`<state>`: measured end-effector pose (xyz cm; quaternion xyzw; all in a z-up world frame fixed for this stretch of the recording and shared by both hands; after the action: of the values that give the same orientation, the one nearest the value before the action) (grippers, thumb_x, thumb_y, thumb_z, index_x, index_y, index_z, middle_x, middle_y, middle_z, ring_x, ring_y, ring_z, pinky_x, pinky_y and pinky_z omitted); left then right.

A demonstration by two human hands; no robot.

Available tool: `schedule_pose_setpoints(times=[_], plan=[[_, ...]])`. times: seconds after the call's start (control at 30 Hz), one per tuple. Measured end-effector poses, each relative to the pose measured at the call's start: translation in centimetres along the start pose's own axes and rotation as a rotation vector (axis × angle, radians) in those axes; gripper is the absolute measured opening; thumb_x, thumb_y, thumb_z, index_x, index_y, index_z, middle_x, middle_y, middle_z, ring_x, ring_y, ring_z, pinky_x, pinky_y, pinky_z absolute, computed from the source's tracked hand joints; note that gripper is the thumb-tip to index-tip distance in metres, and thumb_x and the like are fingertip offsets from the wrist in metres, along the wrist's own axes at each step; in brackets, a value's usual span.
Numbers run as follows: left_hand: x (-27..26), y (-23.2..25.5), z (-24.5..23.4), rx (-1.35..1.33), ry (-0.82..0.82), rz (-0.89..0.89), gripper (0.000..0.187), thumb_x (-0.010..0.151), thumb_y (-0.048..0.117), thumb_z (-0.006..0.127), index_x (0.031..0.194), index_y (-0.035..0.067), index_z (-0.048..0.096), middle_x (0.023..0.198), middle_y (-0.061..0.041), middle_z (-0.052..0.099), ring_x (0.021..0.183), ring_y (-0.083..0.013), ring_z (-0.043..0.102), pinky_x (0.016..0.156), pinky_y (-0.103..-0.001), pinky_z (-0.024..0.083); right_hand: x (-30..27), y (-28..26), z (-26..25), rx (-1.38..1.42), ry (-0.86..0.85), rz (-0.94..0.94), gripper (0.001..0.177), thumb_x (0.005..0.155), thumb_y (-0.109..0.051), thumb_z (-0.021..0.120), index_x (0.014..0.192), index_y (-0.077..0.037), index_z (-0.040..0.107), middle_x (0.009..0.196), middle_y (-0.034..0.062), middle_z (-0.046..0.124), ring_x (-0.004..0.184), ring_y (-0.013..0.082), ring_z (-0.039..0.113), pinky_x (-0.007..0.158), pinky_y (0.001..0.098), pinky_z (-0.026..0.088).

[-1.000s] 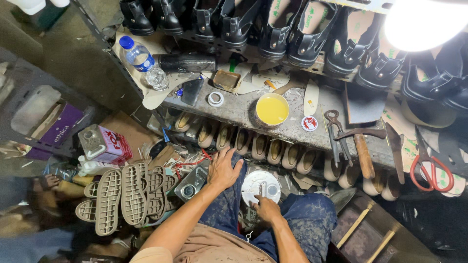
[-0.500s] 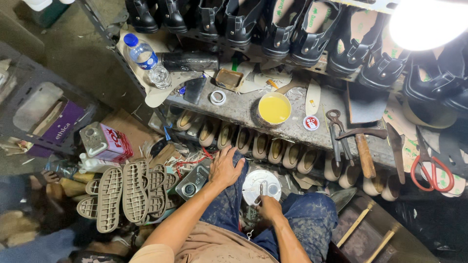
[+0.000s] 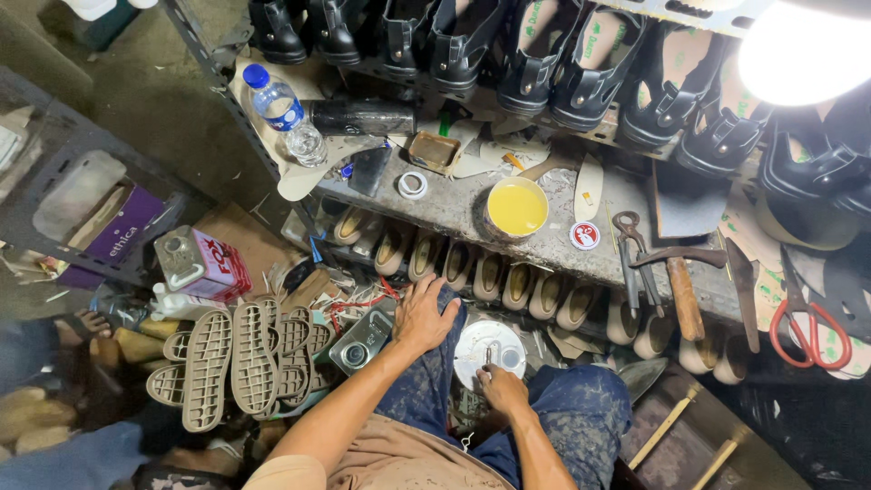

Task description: The person opens a metal canister, pours a yellow liquid from a plastic container into it, and then prepares a shoe sole by scraping it with a knife before hammering a nail into the heel.

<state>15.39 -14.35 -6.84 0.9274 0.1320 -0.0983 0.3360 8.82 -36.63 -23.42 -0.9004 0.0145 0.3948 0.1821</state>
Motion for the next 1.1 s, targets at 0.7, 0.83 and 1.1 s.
schedule_pose_setpoints(times=[0.7, 0.83, 1.1], plan=[[-0.3, 0.4, -0.4, 0.013, -0.008, 0.025, 0.063, 0.093, 0.052, 0.046, 0.146, 0.018, 0.050, 0.156, -0.003, 0.043, 0.138, -0.0380, 0.041, 0.104, -0.061, 0.040, 0.4, -0.2, 0.9, -0.076, -0.068, -0.089, 0.048, 0.101, -0.047, 0.046, 0.141, -0.022, 0.057, 0.135, 0.0148, 0.065, 0.125, 0.0388, 0.060, 0.096, 0.0513, 0.049], [0.1, -0.2, -0.1, 0.017, 0.039, 0.063, 0.064, 0.092, 0.052, 0.049, 0.147, 0.017, 0.049, 0.156, -0.005, 0.043, 0.137, -0.0380, 0.042, 0.106, -0.059, 0.038, 0.5, -0.4, 0.5, -0.073, -0.046, -0.102, 0.047, 0.100, -0.049, 0.048, 0.138, -0.024, 0.060, 0.134, 0.0151, 0.066, 0.125, 0.0388, 0.060, 0.097, 0.0500, 0.048], [-6.0, 4.7, -7.9, -0.279, 0.368, 0.326, 0.110, 0.077, 0.046, 0.078, 0.160, -0.002, 0.023, 0.160, -0.036, 0.026, 0.143, -0.0562, 0.031, 0.116, -0.065, 0.026, 0.5, 0.2, 0.4, -0.050, -0.028, -0.161, 0.044, 0.101, -0.043, 0.051, 0.136, -0.020, 0.065, 0.117, 0.0234, 0.075, 0.124, 0.0442, 0.064, 0.105, 0.0562, 0.050]])
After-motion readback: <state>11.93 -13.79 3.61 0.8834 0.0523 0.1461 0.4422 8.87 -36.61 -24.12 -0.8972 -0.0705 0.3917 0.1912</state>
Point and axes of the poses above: each hand's wrist, its own x-axis towards the middle knuckle, its own z-axis out of the palm, y = z × x, the point moved 7 cm from there along x, towards the middle knuckle
